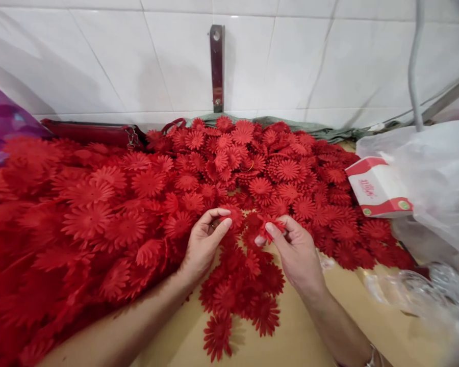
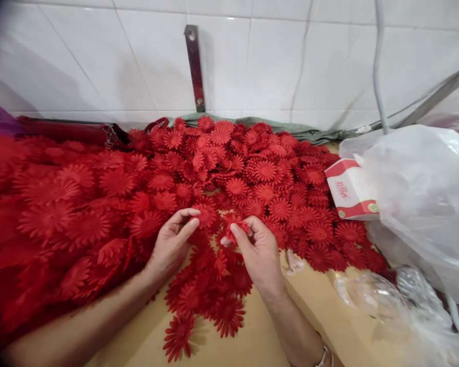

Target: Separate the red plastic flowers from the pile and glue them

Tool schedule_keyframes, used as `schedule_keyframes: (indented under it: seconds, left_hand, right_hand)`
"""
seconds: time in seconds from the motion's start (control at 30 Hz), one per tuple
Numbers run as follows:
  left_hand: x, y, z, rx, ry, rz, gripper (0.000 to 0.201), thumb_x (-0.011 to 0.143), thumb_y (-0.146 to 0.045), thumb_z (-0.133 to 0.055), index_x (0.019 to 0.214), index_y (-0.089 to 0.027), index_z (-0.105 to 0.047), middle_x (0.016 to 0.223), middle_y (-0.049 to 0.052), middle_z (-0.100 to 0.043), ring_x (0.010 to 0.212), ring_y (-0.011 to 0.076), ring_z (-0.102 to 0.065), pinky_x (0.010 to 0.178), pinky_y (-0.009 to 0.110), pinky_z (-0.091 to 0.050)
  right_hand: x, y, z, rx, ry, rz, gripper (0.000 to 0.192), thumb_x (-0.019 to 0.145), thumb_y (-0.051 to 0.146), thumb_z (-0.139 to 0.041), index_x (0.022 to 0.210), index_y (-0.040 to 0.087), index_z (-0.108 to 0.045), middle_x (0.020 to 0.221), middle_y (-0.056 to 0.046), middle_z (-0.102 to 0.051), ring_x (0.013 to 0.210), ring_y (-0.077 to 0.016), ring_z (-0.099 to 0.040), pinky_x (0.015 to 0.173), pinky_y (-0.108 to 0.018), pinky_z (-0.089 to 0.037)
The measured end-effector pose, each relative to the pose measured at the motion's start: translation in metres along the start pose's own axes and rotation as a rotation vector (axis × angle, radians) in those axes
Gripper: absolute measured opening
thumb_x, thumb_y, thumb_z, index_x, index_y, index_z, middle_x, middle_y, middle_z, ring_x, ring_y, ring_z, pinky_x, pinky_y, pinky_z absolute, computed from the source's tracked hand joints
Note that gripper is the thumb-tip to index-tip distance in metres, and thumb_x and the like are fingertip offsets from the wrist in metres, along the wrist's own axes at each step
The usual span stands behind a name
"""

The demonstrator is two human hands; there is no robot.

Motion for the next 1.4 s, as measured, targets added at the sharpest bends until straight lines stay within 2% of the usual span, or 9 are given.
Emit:
schedule_keyframes:
  seconds: [0.17, 0.33, 0.53, 0.7, 0.9, 1.03, 1.2, 1.3, 1.4]
  left_hand:
    - [-0.008, -0.020, -0.013, 0.180, 0.173, -0.129, 0.029, 0.077, -0.031, -0.086, 0.103, -0.023, -0.077, 0.108, 0.004, -0.067, 0.104, 0.0167, -0.063, 0.096, 0.026, -0.049]
    - [-0.012, -0.019, -0.020, 0.359, 0.311, -0.158, 0.021, 0.081, -0.029, -0.083, 0.101, -0.023, -0.081, 0.107, 0.006, -0.070, 0.110, 0.0194, -0.063, 0.100, 0.030, -0.048]
    - [-0.014, -0.022, -0.030, 0.403, 0.384, -0.187, 0.010, 0.085, -0.026, -0.078, 0.093, -0.020, -0.080, 0.101, 0.006, -0.072, 0.099, 0.0172, -0.067, 0.092, 0.028, -0.051]
    - [-0.014, -0.025, -0.033, 0.398, 0.384, -0.186, 0.006, 0.086, -0.023, -0.075, 0.084, -0.018, -0.076, 0.096, 0.006, -0.071, 0.092, 0.0165, -0.066, 0.089, 0.028, -0.050]
    - [-0.001, -0.021, -0.008, 0.216, 0.067, -0.123, 0.014, 0.085, -0.032, -0.075, 0.082, -0.019, -0.073, 0.091, 0.003, -0.067, 0.090, 0.0167, -0.062, 0.088, 0.029, -0.049]
    - [-0.001, -0.027, -0.006, 0.120, -0.006, -0.080, 0.022, 0.087, -0.038, -0.074, 0.098, -0.019, -0.076, 0.104, 0.005, -0.070, 0.104, 0.0180, -0.062, 0.099, 0.031, -0.048]
    - [-0.019, -0.033, -0.029, 0.108, 0.144, 0.134, 0.042, 0.083, -0.041, -0.078, 0.119, -0.020, -0.072, 0.129, 0.010, -0.065, 0.098, 0.0186, -0.067, 0.089, 0.033, -0.055]
    - [-0.031, -0.029, -0.048, 0.133, 0.312, 0.293, 0.050, 0.076, -0.035, -0.086, 0.120, -0.017, -0.072, 0.122, 0.012, -0.070, 0.093, 0.0190, -0.070, 0.086, 0.033, -0.056]
    - [-0.034, -0.030, -0.058, 0.099, 0.377, 0.352, 0.054, 0.071, -0.031, -0.089, 0.121, -0.018, -0.072, 0.105, 0.009, -0.076, 0.091, 0.0191, -0.072, 0.085, 0.033, -0.056]
  right_hand:
    - [-0.003, 0.005, -0.011, -0.096, 0.080, 0.007, 0.037, 0.090, 0.049, -0.070, 0.072, 0.020, -0.057, 0.058, 0.005, -0.061, 0.053, -0.0080, -0.056, 0.057, -0.019, -0.047]
    - [-0.009, 0.002, -0.022, -0.134, 0.163, -0.032, 0.043, 0.087, 0.054, -0.071, 0.068, 0.021, -0.050, 0.055, 0.008, -0.050, 0.049, -0.0068, -0.044, 0.049, -0.019, -0.037]
    - [-0.010, -0.007, -0.025, -0.187, 0.150, -0.057, 0.046, 0.082, 0.059, -0.074, 0.070, 0.021, -0.051, 0.055, 0.009, -0.043, 0.047, -0.0070, -0.040, 0.046, -0.021, -0.033]
    - [-0.010, 0.000, -0.023, -0.341, 0.151, 0.056, 0.048, 0.086, 0.061, -0.071, 0.067, 0.021, -0.051, 0.056, 0.008, -0.038, 0.052, -0.0087, -0.036, 0.049, -0.023, -0.030]
    - [-0.027, 0.036, -0.040, -0.656, 0.166, 0.508, 0.052, 0.089, 0.056, -0.069, 0.062, 0.021, -0.042, 0.059, 0.006, -0.044, 0.060, -0.0112, -0.042, 0.063, -0.025, -0.036]
    - [-0.036, 0.043, -0.054, -0.786, 0.206, 0.664, 0.049, 0.097, 0.047, -0.064, 0.065, 0.022, -0.036, 0.060, 0.007, -0.041, 0.059, -0.0111, -0.041, 0.067, -0.027, -0.034]
    - [-0.030, 0.046, -0.042, -0.758, 0.172, 0.607, 0.042, 0.097, 0.038, -0.066, 0.070, 0.023, -0.037, 0.066, 0.006, -0.047, 0.060, -0.0114, -0.044, 0.063, -0.025, -0.035]
    - [-0.031, 0.059, -0.034, -0.812, 0.113, 0.684, 0.034, 0.099, 0.028, -0.060, 0.071, 0.023, -0.043, 0.067, 0.005, -0.050, 0.063, -0.0126, -0.047, 0.067, -0.027, -0.035]
    - [-0.033, 0.068, -0.029, -0.827, 0.126, 0.714, 0.032, 0.098, 0.026, -0.059, 0.069, 0.023, -0.046, 0.067, 0.004, -0.052, 0.065, -0.0138, -0.048, 0.069, -0.028, -0.036]
Point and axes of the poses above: each hand's wrist, its own x-axis towards the middle knuckle, its own z-axis out of the back of the hand, y = z × x, the point moved 8 cm from there along x, towards the middle knuckle
